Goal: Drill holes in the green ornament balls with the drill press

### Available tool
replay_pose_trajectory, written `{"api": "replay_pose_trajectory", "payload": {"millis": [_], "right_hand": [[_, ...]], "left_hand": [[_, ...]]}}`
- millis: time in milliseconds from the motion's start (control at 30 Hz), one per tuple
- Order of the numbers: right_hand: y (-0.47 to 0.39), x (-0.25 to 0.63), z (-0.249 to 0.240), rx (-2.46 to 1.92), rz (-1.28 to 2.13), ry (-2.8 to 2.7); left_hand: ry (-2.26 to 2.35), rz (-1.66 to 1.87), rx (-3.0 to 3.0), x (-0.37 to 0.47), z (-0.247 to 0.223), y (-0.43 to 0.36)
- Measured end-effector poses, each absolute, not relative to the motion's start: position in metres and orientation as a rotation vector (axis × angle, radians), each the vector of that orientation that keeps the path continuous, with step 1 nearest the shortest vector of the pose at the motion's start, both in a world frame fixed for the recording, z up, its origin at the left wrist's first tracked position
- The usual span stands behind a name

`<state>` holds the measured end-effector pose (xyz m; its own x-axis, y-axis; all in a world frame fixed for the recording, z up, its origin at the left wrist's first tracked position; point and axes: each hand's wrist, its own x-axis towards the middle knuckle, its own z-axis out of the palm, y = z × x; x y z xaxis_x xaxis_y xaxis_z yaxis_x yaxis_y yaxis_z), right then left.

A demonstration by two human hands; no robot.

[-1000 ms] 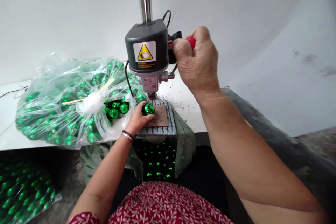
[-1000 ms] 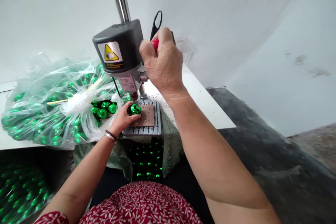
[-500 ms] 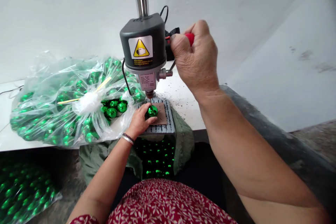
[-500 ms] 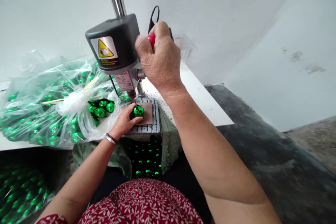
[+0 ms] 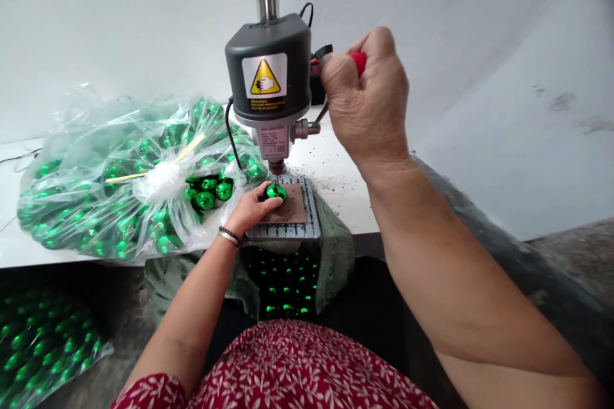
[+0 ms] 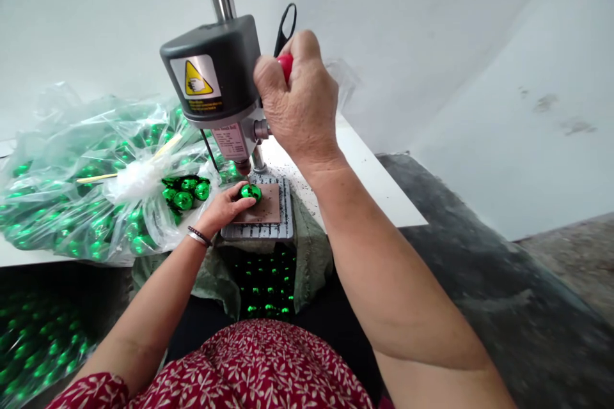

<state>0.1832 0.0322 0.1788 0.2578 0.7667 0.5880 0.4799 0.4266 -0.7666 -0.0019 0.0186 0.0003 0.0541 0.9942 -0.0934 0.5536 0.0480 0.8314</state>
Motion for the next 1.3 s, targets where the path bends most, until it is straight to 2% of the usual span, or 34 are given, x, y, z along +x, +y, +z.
{"api": "replay_pose_trajectory", "payload": {"millis": [233, 933, 1300], "right_hand": [[0.03, 0.183, 0.182, -1.286, 0.276, -1.411], [0.029, 0.184, 0.179, -1.195, 0.297, -1.377], [0.019, 0.196, 0.136, -1.027, 0.063, -1.453]], "left_hand": [[1.479, 0.764, 1.565, -0.009, 0.003, 0.026], [1.631, 0.75, 1.753, 0.01, -0.001, 0.021], [1.623, 0.742, 1.684, 0.012, -0.003, 0.017]]}}
